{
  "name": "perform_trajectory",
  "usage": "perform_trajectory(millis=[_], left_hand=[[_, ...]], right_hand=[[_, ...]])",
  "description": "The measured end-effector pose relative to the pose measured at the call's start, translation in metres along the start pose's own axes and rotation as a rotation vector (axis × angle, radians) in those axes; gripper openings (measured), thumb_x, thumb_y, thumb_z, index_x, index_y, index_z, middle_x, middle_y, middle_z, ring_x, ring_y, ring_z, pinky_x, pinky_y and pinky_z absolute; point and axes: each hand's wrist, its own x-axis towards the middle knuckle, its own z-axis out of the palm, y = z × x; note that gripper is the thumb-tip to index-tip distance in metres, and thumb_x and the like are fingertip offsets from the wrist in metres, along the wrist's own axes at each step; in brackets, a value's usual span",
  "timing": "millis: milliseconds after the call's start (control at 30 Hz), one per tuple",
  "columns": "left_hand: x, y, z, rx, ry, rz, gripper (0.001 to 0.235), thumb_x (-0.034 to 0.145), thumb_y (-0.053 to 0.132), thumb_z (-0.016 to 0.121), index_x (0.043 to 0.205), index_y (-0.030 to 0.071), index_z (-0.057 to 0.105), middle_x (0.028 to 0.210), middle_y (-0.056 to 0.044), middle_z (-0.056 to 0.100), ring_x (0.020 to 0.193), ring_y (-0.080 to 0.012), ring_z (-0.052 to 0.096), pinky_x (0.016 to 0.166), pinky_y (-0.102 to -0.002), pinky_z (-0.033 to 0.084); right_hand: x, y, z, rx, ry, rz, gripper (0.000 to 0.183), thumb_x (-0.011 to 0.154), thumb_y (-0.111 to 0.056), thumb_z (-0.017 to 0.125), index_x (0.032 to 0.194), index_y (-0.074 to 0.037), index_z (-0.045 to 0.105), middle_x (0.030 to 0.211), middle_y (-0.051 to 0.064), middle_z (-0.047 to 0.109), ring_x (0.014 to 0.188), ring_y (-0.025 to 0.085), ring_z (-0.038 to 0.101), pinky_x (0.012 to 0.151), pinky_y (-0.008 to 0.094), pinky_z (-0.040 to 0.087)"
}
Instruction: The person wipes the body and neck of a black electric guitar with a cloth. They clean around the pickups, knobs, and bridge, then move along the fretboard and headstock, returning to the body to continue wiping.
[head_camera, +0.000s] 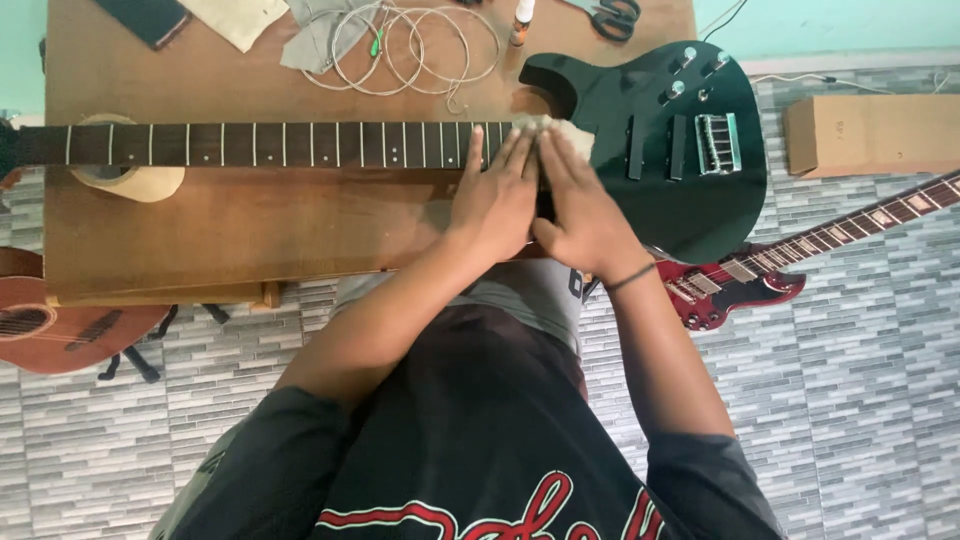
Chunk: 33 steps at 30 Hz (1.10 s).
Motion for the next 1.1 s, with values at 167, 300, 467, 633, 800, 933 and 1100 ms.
perform_trajectory(millis=[167,300,467,633,800,933,1100], left_hand=[[0.01,-0.026,0.0,-0.083,-0.025,0.032,0.076,0.088,0.017,0.064,0.155,-0.004,0.038,0.164,-0.019,0.036,0.151,-0.0327,0.039,0.125,-0.067,0.008],[-0.006,-0.042,-0.041,-0.181,-0.022,0.009,0.066,0.09,0.021,0.063,0.152,0.001,0.047,0.158,-0.019,0.046,0.146,-0.0297,0.045,0.123,-0.065,0.006],[-0.014,-0.087,-0.062,-0.008,-0.118,-0.213,0.068,0.093,0.051,0.072,0.143,0.008,0.053,0.138,-0.013,0.058,0.126,-0.0303,0.053,0.1,-0.061,0.034],[-0.014,-0.109,-0.059,-0.056,-0.056,-0.227,0.058,0.084,0.049,0.086,0.128,0.013,0.073,0.11,-0.012,0.077,0.1,-0.0316,0.072,0.087,-0.046,0.053],[-0.012,-0.11,-0.056,0.102,-0.053,-0.18,0.05,0.088,0.06,0.078,0.115,0.017,0.077,0.099,-0.006,0.079,0.097,-0.0294,0.071,0.115,-0.055,0.028],[-0.011,-0.111,-0.054,0.142,-0.064,-0.158,0.053,0.089,0.061,0.075,0.117,0.017,0.076,0.102,-0.009,0.078,0.103,-0.0312,0.07,0.117,-0.059,0.026],[-0.009,-0.118,-0.047,0.147,-0.039,-0.153,0.057,0.074,0.056,0.088,0.117,0.02,0.077,0.1,-0.006,0.079,0.099,-0.0289,0.071,0.117,-0.059,0.029]], right_hand=[[0.024,0.017,0.003,-0.057,-0.098,-0.009,0.105,0.075,-0.033,0.057,0.165,0.001,0.016,0.169,0.03,0.015,0.154,0.048,0.017,0.126,0.058,0.017],[0.028,0.041,0.007,-0.097,0.07,-0.068,0.069,0.092,-0.031,0.055,0.154,0.0,0.049,0.16,0.026,0.041,0.149,0.044,0.033,0.121,0.054,0.028],[0.044,-0.002,0.007,-0.07,0.06,-0.072,0.078,0.102,-0.049,0.031,0.161,0.001,0.024,0.169,0.018,0.015,0.156,0.04,0.007,0.125,0.059,0.01],[0.042,0.012,0.045,-0.293,0.149,-0.015,0.097,0.101,-0.075,0.024,0.164,-0.002,0.016,0.171,0.018,0.02,0.158,0.039,0.012,0.125,0.059,0.011],[0.031,0.01,0.043,-0.289,0.107,-0.01,0.097,0.099,-0.077,0.026,0.166,-0.007,0.014,0.173,0.013,0.015,0.159,0.037,0.011,0.124,0.059,0.01],[0.063,0.008,0.027,-0.204,0.038,0.039,0.103,0.095,-0.079,0.024,0.162,-0.001,0.021,0.17,0.016,0.02,0.157,0.036,0.012,0.122,0.062,0.009],[0.06,0.006,0.033,-0.273,0.101,-0.018,0.101,0.098,-0.078,0.021,0.158,0.004,0.029,0.165,0.023,0.031,0.154,0.04,0.018,0.12,0.062,0.014]])
